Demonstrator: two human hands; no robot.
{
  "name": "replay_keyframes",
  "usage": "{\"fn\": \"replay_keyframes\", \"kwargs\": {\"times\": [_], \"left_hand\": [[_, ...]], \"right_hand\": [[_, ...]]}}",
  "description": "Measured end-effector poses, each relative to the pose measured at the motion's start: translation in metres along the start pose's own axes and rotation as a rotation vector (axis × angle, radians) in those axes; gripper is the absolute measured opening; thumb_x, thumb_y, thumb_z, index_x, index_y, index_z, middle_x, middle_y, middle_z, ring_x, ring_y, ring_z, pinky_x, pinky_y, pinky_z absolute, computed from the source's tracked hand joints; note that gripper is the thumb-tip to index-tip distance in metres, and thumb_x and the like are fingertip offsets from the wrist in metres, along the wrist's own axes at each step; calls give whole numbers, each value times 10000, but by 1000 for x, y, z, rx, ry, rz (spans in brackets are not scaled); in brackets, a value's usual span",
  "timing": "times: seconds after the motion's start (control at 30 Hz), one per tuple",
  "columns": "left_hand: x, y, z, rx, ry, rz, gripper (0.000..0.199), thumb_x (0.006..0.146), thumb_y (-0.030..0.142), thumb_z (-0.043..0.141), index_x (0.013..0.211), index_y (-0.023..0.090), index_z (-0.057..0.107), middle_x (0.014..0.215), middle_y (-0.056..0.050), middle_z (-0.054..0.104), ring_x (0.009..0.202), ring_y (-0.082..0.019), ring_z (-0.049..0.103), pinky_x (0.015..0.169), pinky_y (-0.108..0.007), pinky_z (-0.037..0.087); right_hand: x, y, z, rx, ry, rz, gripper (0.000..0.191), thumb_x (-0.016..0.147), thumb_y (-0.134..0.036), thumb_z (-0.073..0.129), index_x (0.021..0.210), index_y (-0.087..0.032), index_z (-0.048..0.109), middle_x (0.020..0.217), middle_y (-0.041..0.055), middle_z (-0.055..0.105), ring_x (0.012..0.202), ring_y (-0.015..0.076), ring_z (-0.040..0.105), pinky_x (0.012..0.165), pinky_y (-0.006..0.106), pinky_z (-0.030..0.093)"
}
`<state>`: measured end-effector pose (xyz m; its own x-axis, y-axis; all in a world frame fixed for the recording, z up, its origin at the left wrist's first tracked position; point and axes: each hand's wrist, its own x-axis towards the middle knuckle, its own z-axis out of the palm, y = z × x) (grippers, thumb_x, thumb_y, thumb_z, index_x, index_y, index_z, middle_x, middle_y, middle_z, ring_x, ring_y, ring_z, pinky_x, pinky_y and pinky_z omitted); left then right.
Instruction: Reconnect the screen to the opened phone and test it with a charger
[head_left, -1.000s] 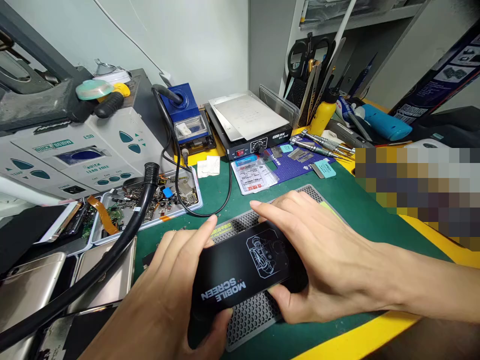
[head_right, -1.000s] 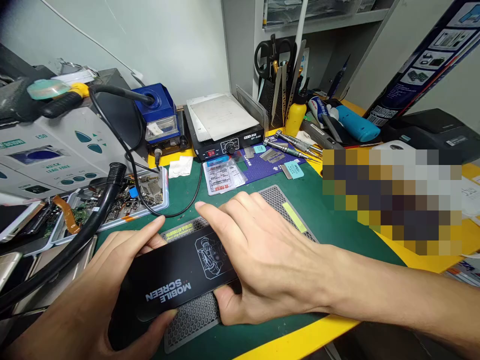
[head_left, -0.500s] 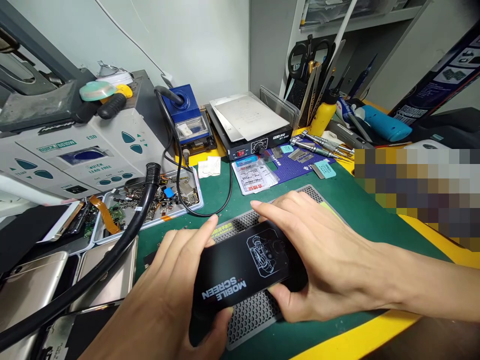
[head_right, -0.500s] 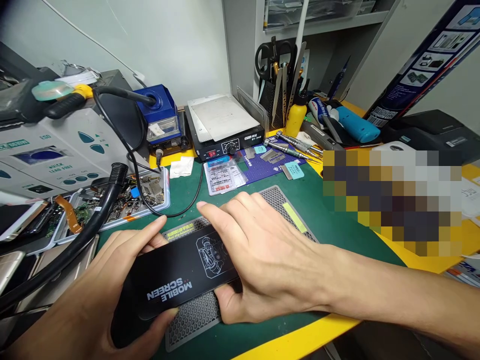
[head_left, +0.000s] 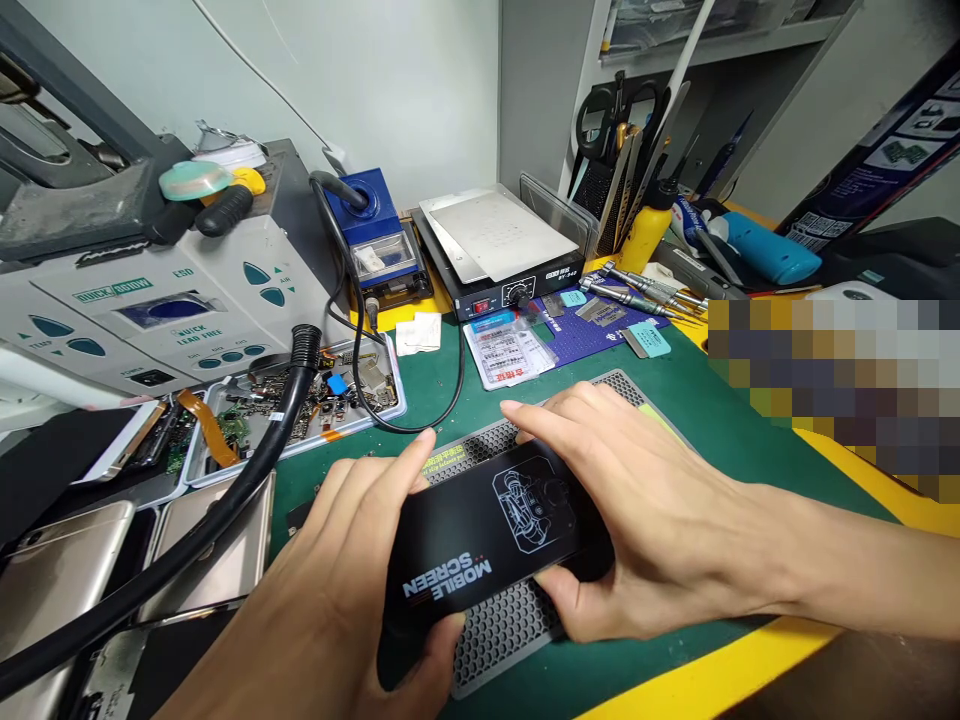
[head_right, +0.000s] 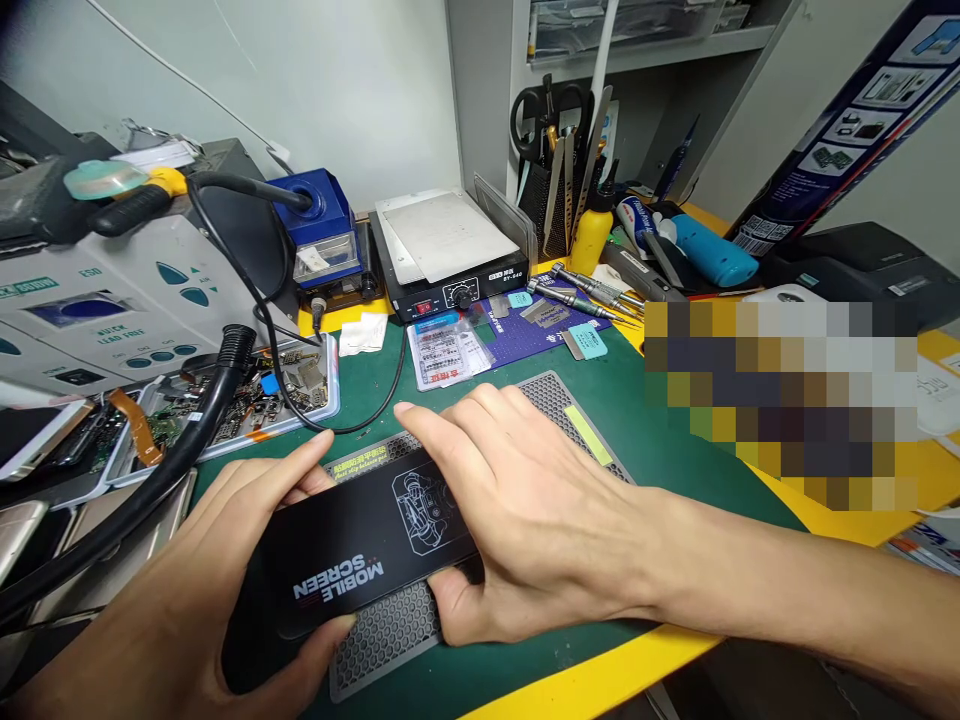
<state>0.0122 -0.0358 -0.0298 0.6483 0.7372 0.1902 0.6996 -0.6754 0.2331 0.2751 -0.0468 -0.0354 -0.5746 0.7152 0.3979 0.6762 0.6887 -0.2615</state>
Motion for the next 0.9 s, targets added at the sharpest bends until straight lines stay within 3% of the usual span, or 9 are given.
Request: {"fn": "replay_keyframes", "kwargs": {"times": [0.2, 0.63, 0.9], "left_hand": [[-1, -1, 3, 24, 29, 4, 780, 806, 313, 608, 1511, 131, 330, 1237, -126, 565, 1126, -273, 561, 931, -402, 533], [3, 3, 2, 7, 11, -32, 760, 821, 297, 593, 1514, 156, 315, 1260, -121, 566, 1156, -281, 559, 952, -415, 537], [-2, 1, 2, 46, 21, -15, 872, 731, 264, 645, 1526, 132, 313, 1324, -133, 546, 1230, -286, 530, 981, -395, 534]], "right_hand": [[-1, 0, 0, 1, -1, -3, 852, 704, -351, 674, 1416, 19, 387, 1064, 172, 569, 930, 284, 502, 806, 445, 460], [-1, 0, 0, 1, -5, 2, 845, 706, -362, 661, 1414, 5, 381, 1068, 172, 566, 925, 282, 493, 806, 445, 447], [0, 0, 0, 5, -5, 5, 859, 708, -361, 666, 1424, 9, 370, 1070, 172, 567, 919, 281, 494, 801, 443, 442]]}}
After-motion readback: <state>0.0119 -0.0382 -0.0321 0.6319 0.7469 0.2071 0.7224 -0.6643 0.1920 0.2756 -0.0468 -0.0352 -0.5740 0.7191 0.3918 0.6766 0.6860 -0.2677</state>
